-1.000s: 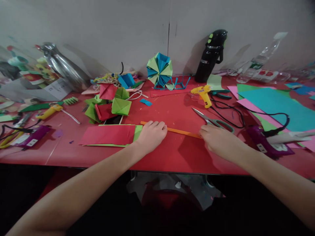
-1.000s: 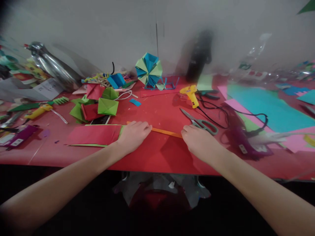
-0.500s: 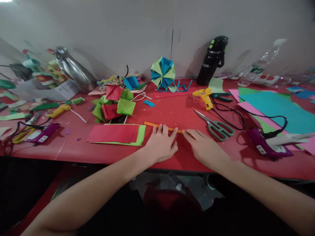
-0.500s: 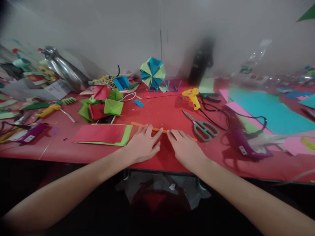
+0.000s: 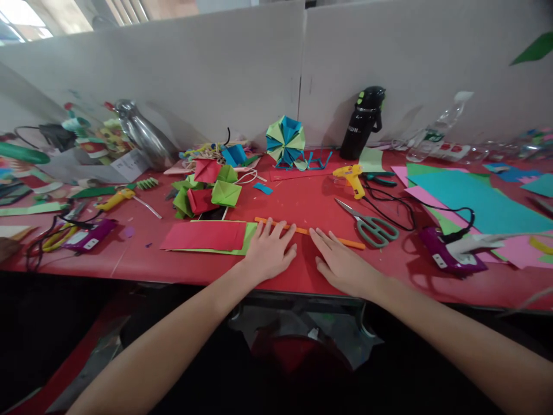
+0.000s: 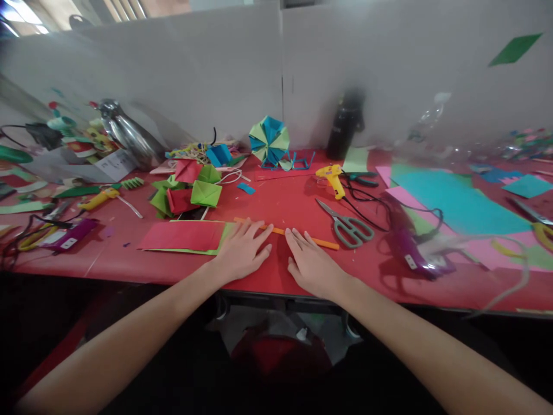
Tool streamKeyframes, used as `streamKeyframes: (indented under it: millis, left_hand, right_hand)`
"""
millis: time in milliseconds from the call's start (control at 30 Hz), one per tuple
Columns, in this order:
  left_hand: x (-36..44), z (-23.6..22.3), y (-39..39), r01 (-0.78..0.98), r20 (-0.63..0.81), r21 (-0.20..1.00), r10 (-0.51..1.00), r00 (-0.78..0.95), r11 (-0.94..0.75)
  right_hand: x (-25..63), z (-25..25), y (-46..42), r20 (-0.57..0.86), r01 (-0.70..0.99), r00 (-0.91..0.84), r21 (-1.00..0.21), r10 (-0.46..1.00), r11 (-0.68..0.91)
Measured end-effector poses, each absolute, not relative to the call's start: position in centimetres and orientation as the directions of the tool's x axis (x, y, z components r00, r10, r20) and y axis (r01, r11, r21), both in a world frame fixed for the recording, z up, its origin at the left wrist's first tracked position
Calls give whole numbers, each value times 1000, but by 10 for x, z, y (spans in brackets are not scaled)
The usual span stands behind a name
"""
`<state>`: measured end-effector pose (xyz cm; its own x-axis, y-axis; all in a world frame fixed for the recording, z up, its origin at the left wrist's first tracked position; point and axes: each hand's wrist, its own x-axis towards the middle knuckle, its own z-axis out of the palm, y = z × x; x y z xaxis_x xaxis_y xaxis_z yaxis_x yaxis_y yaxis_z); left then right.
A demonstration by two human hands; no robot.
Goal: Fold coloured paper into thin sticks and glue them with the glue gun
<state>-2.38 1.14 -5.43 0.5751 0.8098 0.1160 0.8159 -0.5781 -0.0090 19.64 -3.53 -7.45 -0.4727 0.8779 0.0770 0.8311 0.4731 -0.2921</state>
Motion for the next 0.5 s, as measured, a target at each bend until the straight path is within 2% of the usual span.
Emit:
streamKeyframes:
  millis: [333, 500]
  left_hand:
    - [-43, -62, 23, 896, 173, -27, 881, 441, -444]
    - [-45, -61, 22, 879, 187, -51, 860, 474, -474]
  right_hand:
    - [197, -79, -36, 131, 816, -463, -322, 877, 479]
    - [197, -80, -36, 101, 821, -467, -320, 879, 473]
